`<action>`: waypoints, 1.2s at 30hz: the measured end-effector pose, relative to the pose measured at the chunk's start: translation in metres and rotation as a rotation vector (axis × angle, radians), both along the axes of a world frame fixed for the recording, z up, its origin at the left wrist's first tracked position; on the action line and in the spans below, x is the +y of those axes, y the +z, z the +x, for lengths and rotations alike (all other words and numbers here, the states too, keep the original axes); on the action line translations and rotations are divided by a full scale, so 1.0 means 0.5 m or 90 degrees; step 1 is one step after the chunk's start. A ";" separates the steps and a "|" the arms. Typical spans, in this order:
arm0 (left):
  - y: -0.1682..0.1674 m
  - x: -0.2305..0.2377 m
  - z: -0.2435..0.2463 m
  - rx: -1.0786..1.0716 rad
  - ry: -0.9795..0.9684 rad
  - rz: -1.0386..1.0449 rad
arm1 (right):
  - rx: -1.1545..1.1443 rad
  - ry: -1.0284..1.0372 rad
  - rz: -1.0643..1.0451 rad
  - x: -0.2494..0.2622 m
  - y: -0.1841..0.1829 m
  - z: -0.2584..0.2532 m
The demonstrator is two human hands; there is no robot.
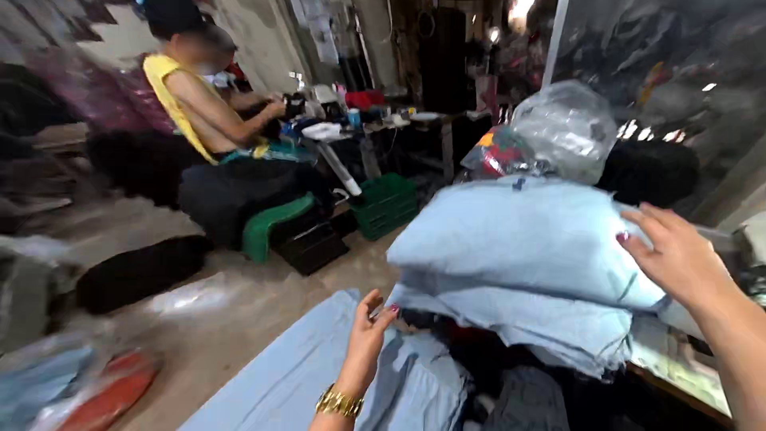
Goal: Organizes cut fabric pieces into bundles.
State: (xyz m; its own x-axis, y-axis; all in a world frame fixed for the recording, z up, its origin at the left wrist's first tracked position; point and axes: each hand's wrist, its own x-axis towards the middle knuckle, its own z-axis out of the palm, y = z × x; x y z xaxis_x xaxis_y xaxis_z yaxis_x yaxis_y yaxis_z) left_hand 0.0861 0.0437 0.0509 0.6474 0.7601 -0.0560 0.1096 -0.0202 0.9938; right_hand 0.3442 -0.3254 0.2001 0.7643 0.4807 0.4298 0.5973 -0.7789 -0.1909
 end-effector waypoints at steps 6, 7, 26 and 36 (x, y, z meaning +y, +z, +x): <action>-0.080 -0.126 -0.407 0.384 -0.023 0.081 | 0.062 0.020 -0.064 0.082 -0.212 0.094; -0.094 -0.159 -0.432 0.429 -0.060 0.078 | 0.063 0.015 -0.052 0.083 -0.213 0.093; -0.049 -0.329 -0.353 -0.073 0.314 -0.569 | 0.415 0.670 0.066 0.423 -0.303 -0.424; 0.007 -0.232 -0.342 -0.058 0.012 -0.667 | 0.479 0.625 -0.370 0.351 -0.365 -0.429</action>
State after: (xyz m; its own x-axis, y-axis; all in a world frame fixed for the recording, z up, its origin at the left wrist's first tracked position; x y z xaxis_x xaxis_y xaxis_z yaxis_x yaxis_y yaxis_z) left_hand -0.0850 -0.0725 0.0545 0.6707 0.3693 -0.6432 0.0254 0.8553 0.5175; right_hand 0.1298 -0.1501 0.0176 -0.0351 0.9230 -0.3831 0.8442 -0.1778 -0.5056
